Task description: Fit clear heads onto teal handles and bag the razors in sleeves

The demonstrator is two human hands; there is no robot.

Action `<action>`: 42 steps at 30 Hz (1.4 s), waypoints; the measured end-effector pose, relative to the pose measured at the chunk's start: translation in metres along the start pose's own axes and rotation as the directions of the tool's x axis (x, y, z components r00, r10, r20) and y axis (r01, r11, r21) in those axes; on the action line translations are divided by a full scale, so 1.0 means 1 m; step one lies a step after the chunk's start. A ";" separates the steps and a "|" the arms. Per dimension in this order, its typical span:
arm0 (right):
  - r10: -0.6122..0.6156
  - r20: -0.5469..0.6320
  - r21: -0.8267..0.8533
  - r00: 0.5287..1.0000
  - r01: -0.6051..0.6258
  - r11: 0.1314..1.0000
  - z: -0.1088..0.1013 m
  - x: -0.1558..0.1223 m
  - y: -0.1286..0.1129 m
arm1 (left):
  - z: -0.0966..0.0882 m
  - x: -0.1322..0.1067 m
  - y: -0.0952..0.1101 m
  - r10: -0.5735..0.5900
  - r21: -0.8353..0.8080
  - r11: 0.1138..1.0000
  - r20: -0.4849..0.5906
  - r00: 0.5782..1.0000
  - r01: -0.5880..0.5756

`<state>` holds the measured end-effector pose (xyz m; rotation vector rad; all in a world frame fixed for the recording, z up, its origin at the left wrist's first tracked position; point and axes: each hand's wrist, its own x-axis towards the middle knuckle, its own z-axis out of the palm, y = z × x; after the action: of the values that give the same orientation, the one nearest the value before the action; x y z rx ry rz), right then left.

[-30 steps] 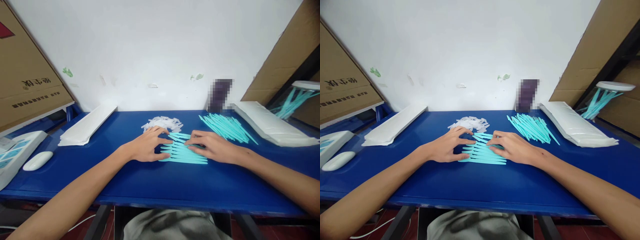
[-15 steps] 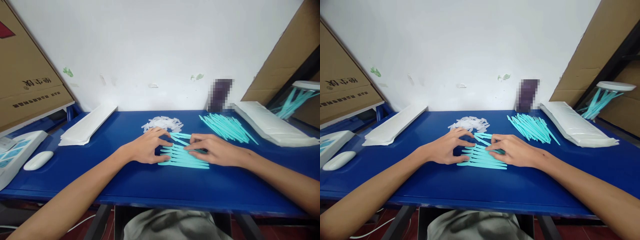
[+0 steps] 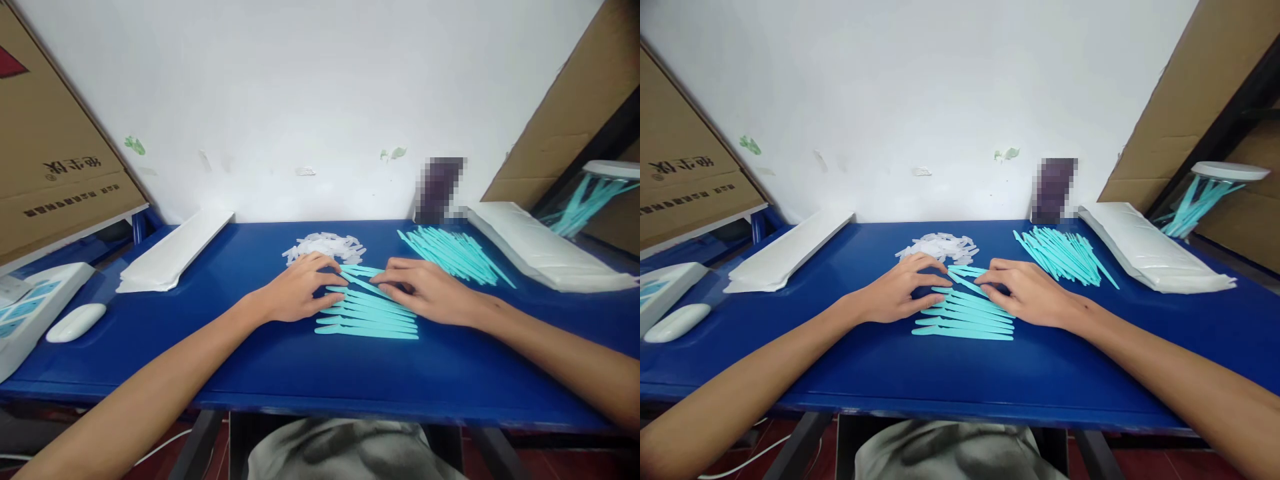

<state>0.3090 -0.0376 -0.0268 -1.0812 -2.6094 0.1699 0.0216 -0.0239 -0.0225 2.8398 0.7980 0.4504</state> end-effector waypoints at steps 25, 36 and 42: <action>0.115 0.001 -0.116 0.993 -0.114 0.987 0.004 0.003 0.010 | -0.001 -0.001 -0.005 -0.050 0.019 0.999 0.020 0.999 0.049; 0.094 -0.023 0.043 0.995 -0.093 0.995 0.003 0.003 0.015 | -0.001 -0.003 -0.005 0.013 0.032 0.999 0.045 0.999 -0.015; 0.209 0.036 0.109 0.977 -0.212 0.971 0.000 0.004 0.019 | -0.002 -0.002 -0.003 -0.015 0.038 0.999 0.020 1.000 0.014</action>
<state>0.3193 -0.0217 -0.0303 -1.3212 -2.4675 0.3752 0.0180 -0.0223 -0.0215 2.8666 0.8310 0.4082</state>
